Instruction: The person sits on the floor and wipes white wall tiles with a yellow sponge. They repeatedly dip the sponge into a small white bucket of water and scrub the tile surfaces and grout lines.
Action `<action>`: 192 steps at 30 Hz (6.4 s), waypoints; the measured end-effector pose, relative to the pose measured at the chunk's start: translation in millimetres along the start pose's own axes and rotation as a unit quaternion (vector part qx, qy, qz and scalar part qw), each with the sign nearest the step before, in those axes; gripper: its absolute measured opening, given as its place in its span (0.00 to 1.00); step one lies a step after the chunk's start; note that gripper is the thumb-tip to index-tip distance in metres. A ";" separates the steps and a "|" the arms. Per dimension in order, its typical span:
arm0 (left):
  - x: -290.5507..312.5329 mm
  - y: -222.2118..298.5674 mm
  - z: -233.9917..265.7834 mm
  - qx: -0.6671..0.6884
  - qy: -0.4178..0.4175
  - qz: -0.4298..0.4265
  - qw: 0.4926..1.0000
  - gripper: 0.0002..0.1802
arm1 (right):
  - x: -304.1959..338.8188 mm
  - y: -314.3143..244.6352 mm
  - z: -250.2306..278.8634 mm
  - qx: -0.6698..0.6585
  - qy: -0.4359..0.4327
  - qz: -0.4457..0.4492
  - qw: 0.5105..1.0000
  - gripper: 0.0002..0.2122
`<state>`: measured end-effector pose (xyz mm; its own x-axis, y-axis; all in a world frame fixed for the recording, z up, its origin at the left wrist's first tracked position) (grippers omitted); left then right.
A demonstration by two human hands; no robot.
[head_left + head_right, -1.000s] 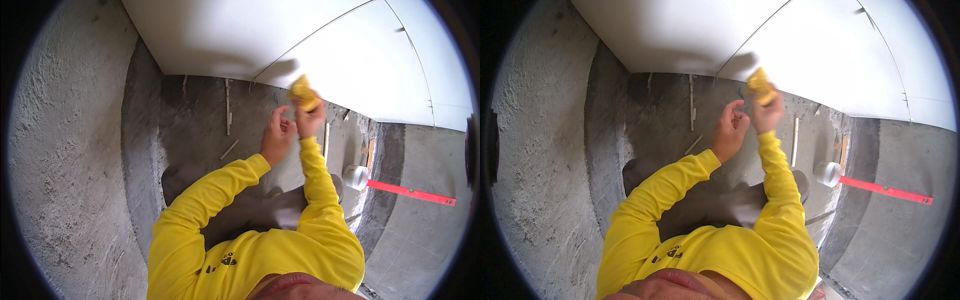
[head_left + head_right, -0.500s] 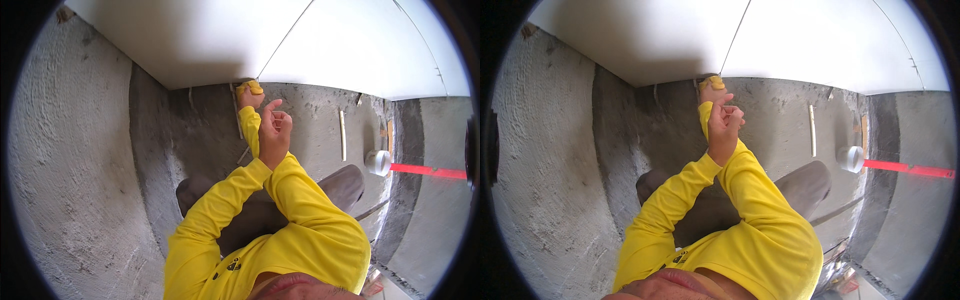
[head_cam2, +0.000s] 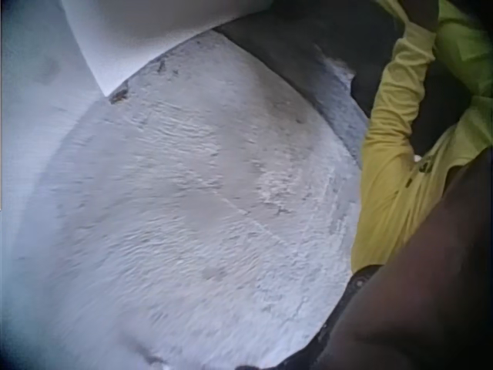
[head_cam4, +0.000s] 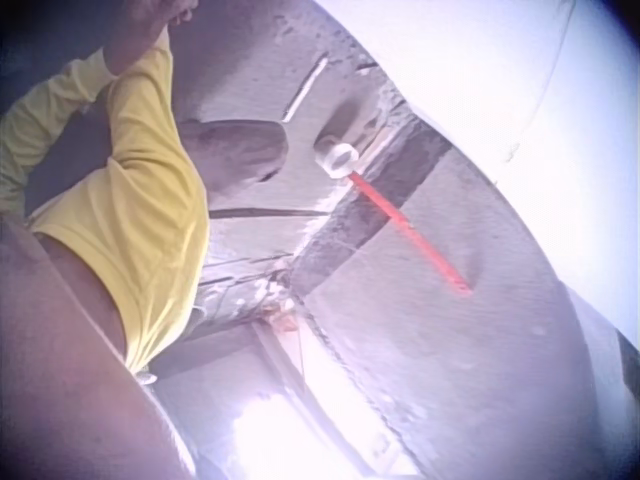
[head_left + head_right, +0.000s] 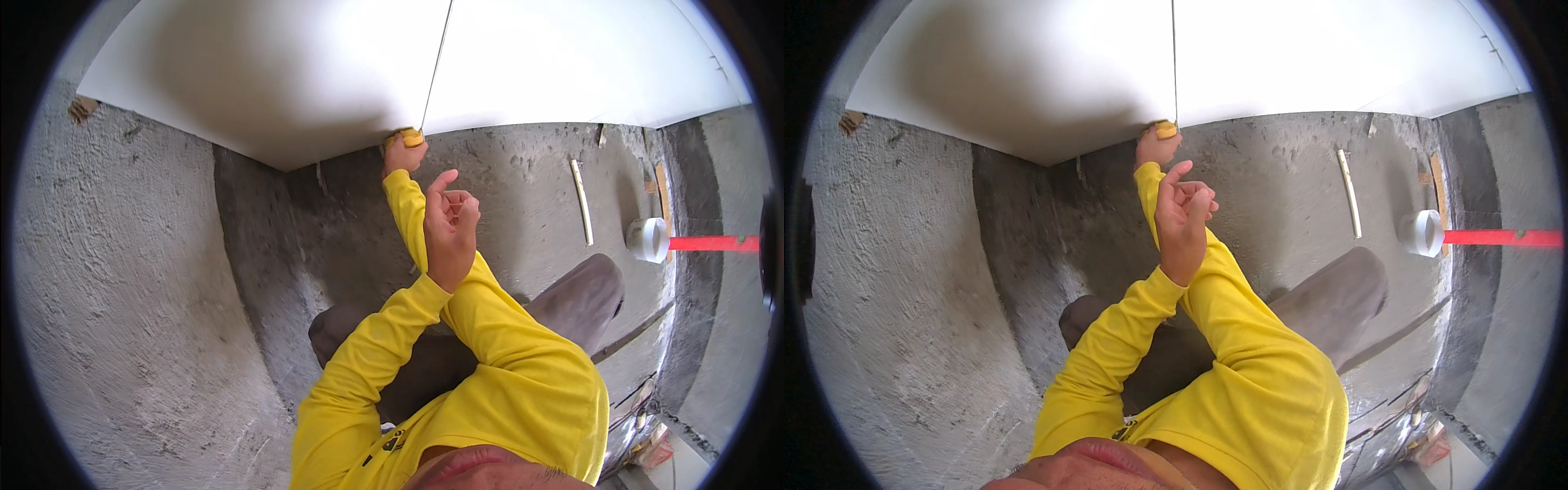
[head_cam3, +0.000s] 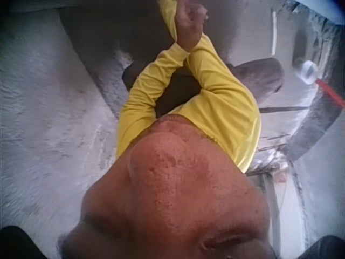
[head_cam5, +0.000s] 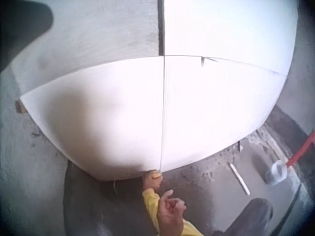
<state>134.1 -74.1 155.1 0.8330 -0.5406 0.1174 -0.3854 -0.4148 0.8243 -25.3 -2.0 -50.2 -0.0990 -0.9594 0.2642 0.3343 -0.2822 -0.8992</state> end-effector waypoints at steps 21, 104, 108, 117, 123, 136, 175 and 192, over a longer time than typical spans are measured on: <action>-5.4 -13.9 -2.0 -0.081 -0.057 -0.018 0.995 0.22 | -50.1 -13.8 194.1 0.045 -0.666 0.018 0.744 0.16; -27.9 16.9 28.7 0.092 0.176 0.038 0.979 0.29 | -183.0 -9.9 67.1 0.028 -0.079 -0.130 0.988 0.25; -37.3 6.8 16.9 0.103 0.152 0.051 0.982 0.29 | -205.3 -41.3 76.9 -0.015 -0.169 -0.043 0.985 0.21; -55.4 -7.7 28.3 0.094 0.169 0.067 0.979 0.28 | -131.7 -348.5 350.1 -0.258 -0.068 0.581 0.769 0.12; -57.5 -7.6 26.7 0.077 0.185 0.075 0.977 0.28 | -183.0 -267.8 357.3 -0.412 0.016 0.358 0.837 0.29; -12.5 16.8 20.3 0.047 0.146 0.070 0.986 0.27 | -317.2 -18.0 165.2 0.079 -0.041 0.067 0.994 0.28; -19.0 8.0 4.3 0.090 0.085 0.104 0.987 0.25 | -267.7 -19.4 201.0 -0.081 -0.153 0.089 0.981 0.26; -51.4 -50.6 -6.0 -0.268 0.011 0.043 0.962 0.31 | -136.1 -88.2 224.2 -0.265 -0.451 0.127 0.843 0.24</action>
<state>113.1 -20.9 110.6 0.8176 -0.5380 0.2050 -0.1985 0.0708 0.9775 168.8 153.2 71.4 0.7458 -0.6659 -0.0174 -0.2518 -0.2576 -0.9329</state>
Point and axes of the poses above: each hand's wrist, its own x-axis away from the middle knuckle, its own z-axis out of the back of the hand, y = z × x, the point moved 2 cm from there along -x, towards the middle knuckle, and after that the axes turned 9 degrees about x, right-handed, at the moved point
